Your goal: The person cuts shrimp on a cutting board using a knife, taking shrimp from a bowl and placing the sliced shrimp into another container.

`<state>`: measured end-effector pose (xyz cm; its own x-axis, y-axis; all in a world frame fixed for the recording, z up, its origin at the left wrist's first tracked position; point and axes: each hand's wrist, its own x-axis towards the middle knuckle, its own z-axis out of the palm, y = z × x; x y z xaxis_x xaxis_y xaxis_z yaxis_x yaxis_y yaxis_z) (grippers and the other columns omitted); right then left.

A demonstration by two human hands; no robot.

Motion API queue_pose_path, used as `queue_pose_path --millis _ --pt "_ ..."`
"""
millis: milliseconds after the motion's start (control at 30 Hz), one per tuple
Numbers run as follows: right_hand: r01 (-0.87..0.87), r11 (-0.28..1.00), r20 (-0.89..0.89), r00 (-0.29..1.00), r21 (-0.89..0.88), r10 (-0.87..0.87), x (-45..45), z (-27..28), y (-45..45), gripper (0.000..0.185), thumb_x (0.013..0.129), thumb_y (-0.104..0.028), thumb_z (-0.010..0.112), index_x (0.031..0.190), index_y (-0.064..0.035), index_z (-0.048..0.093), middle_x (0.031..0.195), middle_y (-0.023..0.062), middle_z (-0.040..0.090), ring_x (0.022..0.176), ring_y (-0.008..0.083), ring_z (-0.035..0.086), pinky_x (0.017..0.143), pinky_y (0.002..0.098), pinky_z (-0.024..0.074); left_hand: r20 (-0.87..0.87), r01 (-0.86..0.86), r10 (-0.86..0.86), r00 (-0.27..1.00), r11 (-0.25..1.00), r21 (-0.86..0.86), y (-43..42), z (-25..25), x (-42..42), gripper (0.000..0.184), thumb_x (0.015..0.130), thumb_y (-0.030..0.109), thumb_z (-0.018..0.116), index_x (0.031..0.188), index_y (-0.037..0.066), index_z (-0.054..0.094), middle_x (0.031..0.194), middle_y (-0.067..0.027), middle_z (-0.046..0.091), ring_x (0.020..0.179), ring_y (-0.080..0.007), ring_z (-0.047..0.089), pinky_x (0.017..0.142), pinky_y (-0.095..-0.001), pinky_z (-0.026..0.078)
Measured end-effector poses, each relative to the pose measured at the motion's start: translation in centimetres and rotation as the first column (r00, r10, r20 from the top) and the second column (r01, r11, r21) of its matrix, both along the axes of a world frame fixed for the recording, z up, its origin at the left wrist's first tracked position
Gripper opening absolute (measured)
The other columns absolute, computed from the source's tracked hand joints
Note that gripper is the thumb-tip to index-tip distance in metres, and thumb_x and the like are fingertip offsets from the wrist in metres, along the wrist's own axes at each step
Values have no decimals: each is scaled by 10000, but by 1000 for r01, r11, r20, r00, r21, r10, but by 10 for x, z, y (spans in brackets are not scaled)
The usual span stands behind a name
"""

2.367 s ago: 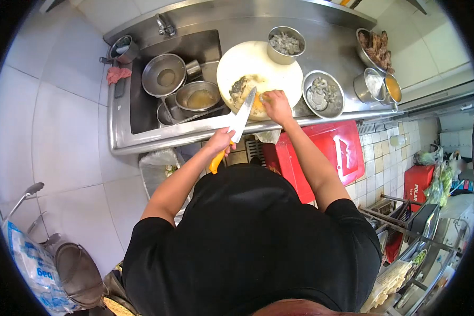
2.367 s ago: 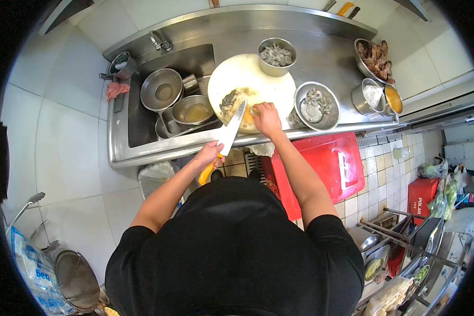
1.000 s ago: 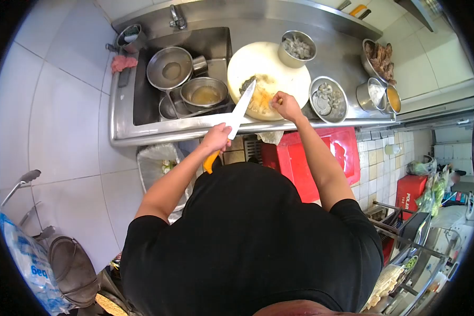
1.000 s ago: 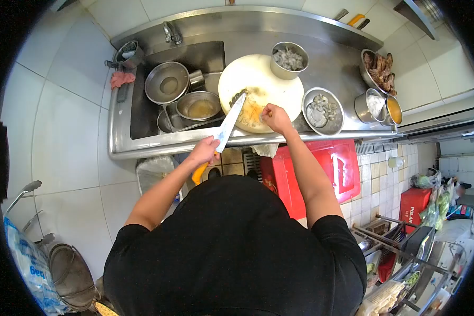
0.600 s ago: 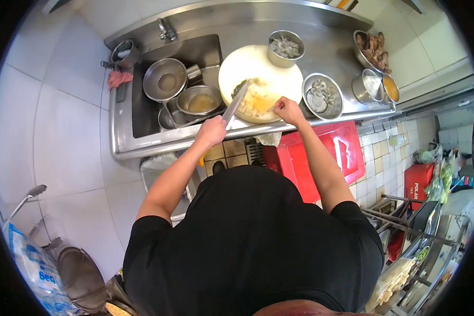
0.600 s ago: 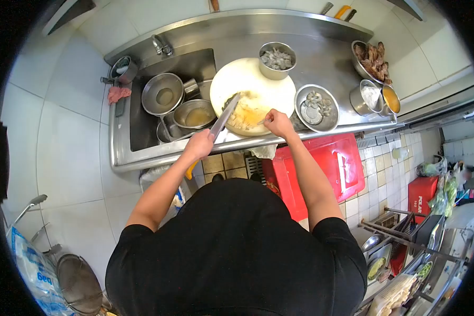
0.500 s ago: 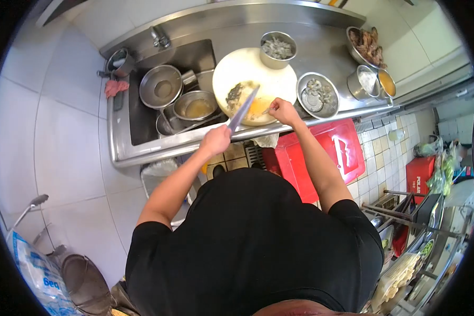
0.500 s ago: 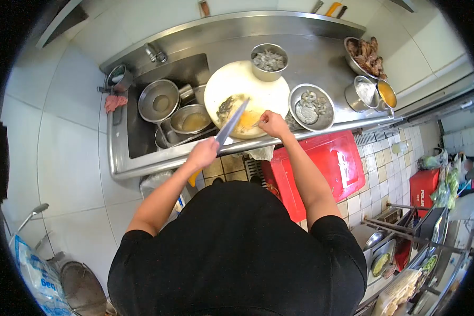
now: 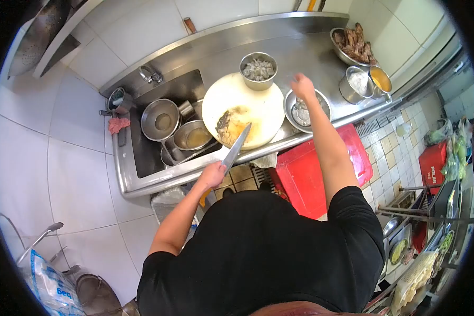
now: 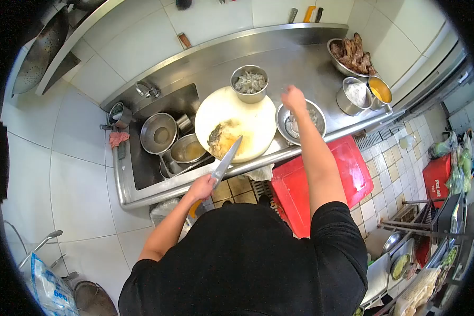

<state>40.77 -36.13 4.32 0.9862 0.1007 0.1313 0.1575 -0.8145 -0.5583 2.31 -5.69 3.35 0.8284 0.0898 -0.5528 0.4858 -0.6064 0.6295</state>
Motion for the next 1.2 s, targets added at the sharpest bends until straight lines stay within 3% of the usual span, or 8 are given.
queue_pose_path --millis 67,300,467,667,833,1033,1100,1200 --pt "51 974 -52 997 -222 -64 13 -69 -40 699 764 -390 773 1375 -132 551 1380 179 576 1243 394 562 1030 485 464 -15 -26 26 1000 1000 -11 -6 4 -5 332 1036 285 434 951 -6 570 646 -132 620 494 -253 628 481 -405 512" --pt "34 977 -79 996 -212 -52 -50 -88 -52 809 733 -320 828 1446 -202 464 1501 149 420 1278 448 499 1047 656 383 -93 -142 138 986 989 -37 -22 4 -17 304 1045 303 434 1023 25 556 648 -118 611 461 -232 591 464 -388 498" --pt "-12 984 -198 980 -178 -24 -62 -95 -49 521 783 -311 777 1255 -140 637 1306 201 585 1181 401 584 995 480 484 -106 -144 144 984 990 4 -21 3 -13 304 1043 314 444 1039 34 562 657 -105 615 470 -206 589 468 -375 489" --pt "-151 985 -262 957 -88 123 -66 -65 -61 211 903 -212 631 1054 -129 752 1037 180 715 987 362 680 884 446 533 -30 -27 33 999 980 196 -11 3 -10 356 1007 337 478 1017 9 615 1000 -296 664 992 -485 611 872 -553 466" --pt "-125 991 -75 990 -56 121 -76 -10 -49 214 911 -215 612 1065 -124 728 1005 188 721 943 369 689 834 469 539 81 -2 -9 997 992 126 -33 6 0 360 1011 327 461 1029 10 629 999 -288 671 971 -471 628 871 -556 475" --pt "-231 882 -224 912 411 344 -127 43 47 326 899 -257 686 1102 -41 551 881 139 748 831 208 713 727 328 533 82 37 -63 995 958 285 -8 -2 18 355 1008 299 438 1005 -7 619 1000 -285 674 978 -472 631 893 -559 476" --pt "-318 680 -91 865 660 493 -156 30 87 205 954 -177 663 1046 -37 546 858 123 738 785 161 695 708 305 522 187 -4 -72 980 927 375 12 -9 23 356 1004 288 432 977 -30 592 935 -299 671 848 -456 666 840 -537 512" --pt "-348 804 -193 853 482 485 -186 -6 129 260 908 -211 709 1049 -30 586 886 150 726 835 263 698 771 349 525 151 -21 -30 988 947 321 30 -5 32 335 1013 282 432 972 -15 582 825 -258 674 633 -370 679 653 -485 559"
